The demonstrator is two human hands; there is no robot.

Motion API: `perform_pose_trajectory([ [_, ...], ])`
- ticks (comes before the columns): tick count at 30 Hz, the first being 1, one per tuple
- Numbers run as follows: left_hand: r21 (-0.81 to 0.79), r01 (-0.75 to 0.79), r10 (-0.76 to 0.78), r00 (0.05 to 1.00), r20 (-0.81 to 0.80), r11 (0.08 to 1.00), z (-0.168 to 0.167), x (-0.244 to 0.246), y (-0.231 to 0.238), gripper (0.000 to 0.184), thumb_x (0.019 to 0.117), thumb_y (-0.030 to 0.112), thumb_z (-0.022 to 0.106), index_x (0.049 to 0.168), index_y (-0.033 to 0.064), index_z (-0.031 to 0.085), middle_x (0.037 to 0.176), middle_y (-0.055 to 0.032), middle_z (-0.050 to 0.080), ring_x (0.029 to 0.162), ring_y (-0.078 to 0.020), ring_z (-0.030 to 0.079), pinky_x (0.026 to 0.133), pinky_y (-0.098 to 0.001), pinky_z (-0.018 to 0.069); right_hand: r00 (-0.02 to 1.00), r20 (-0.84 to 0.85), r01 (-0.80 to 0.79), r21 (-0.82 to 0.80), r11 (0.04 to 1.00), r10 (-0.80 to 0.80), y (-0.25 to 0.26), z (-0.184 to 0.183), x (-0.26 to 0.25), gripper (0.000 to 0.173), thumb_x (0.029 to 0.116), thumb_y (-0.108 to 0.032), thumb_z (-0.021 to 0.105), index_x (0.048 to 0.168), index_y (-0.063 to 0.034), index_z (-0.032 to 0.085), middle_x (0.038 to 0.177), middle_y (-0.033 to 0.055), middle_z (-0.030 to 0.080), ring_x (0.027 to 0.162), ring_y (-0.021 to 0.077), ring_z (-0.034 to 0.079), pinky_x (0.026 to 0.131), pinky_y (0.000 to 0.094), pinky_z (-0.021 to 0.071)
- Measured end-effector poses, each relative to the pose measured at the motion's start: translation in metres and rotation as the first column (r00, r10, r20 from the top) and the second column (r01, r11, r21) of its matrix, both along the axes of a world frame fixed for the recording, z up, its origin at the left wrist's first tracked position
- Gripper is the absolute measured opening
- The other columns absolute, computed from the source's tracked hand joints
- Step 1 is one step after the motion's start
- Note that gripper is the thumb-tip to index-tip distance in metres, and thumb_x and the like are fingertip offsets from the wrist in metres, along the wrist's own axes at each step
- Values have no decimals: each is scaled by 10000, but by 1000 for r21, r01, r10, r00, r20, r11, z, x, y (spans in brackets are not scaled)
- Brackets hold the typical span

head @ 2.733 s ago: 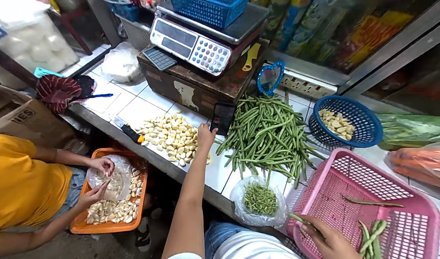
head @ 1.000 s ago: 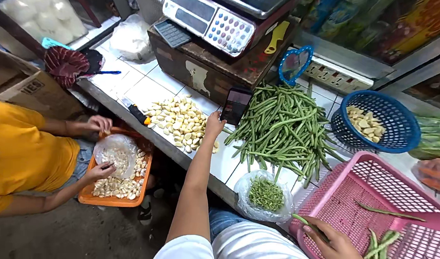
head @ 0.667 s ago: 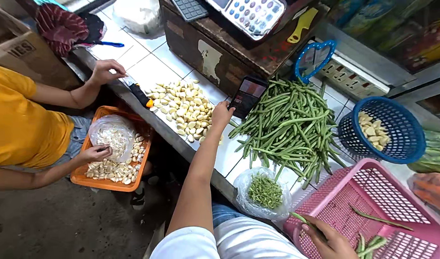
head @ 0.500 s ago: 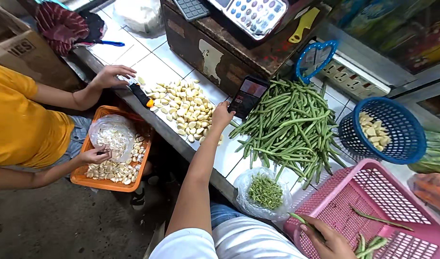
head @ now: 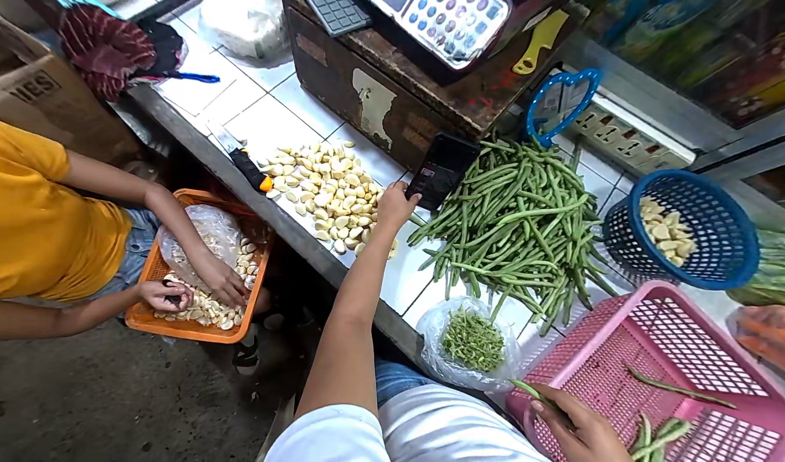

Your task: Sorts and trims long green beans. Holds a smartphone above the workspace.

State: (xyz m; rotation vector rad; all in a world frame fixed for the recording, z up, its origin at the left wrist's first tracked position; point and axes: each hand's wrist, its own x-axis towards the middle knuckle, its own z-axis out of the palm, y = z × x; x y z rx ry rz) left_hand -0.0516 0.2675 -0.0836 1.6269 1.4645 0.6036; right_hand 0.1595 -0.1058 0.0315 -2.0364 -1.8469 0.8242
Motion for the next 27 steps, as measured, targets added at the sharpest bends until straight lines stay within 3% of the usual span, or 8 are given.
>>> perform_pose_trajectory([
  [9, -11, -8, 8, 1000, 16, 1000, 2, -1, -1, 452, 1024, 248, 627, 1332, -77, 573, 1327, -284, 590, 1224, -406, 593, 1052, -545, 458, 999, -40, -13, 60, 998, 15, -1, -4, 0, 303, 998, -85, 526, 1121, 123, 707, 1001, 277, 724, 888, 330, 706, 858, 395, 555],
  [17, -16, 19, -20, 999, -37, 1000, 0, 2, 2, 440, 964, 93, 671, 1361, -56, 556, 1366, -265, 575, 1252, -395, 585, 1057, -535, 466, 999, 3, -47, 63, 997, 47, -3, -7, 1, 252, 954, -63, 582, 1049, 122, 725, 925, 272, 716, 818, 342, 695, 794, 405, 562],
  [21, -10, 1, -2, 1000, -9, 1000, 3, 0, 2, 379, 1045, 208, 581, 1312, -60, 598, 1319, -262, 602, 1222, -389, 598, 1047, -537, 460, 999, 2, -53, 62, 997, 53, -2, -6, -1, 257, 953, -66, 577, 1048, 121, 725, 921, 269, 714, 814, 332, 689, 787, 396, 558],
  [24, 9, -11, 11, 1000, 20, 1000, 2, -1, -1, 460, 1080, 329, 512, 1271, -75, 619, 1297, -263, 612, 1202, -386, 606, 1037, -543, 459, 999, -1, -47, 59, 997, 47, -3, -7, -1, 255, 955, -61, 577, 1057, 122, 722, 931, 274, 712, 820, 336, 690, 791, 400, 559],
  [27, -5, 8, -8, 1000, 21, 1000, 3, -3, -1, 497, 1088, 359, 482, 1301, -74, 603, 1338, -270, 589, 1235, -391, 591, 1057, -546, 449, 999, -7, -44, 52, 998, 45, -4, -8, -1, 257, 956, -67, 577, 1058, 118, 723, 930, 265, 714, 820, 327, 690, 787, 394, 558],
])
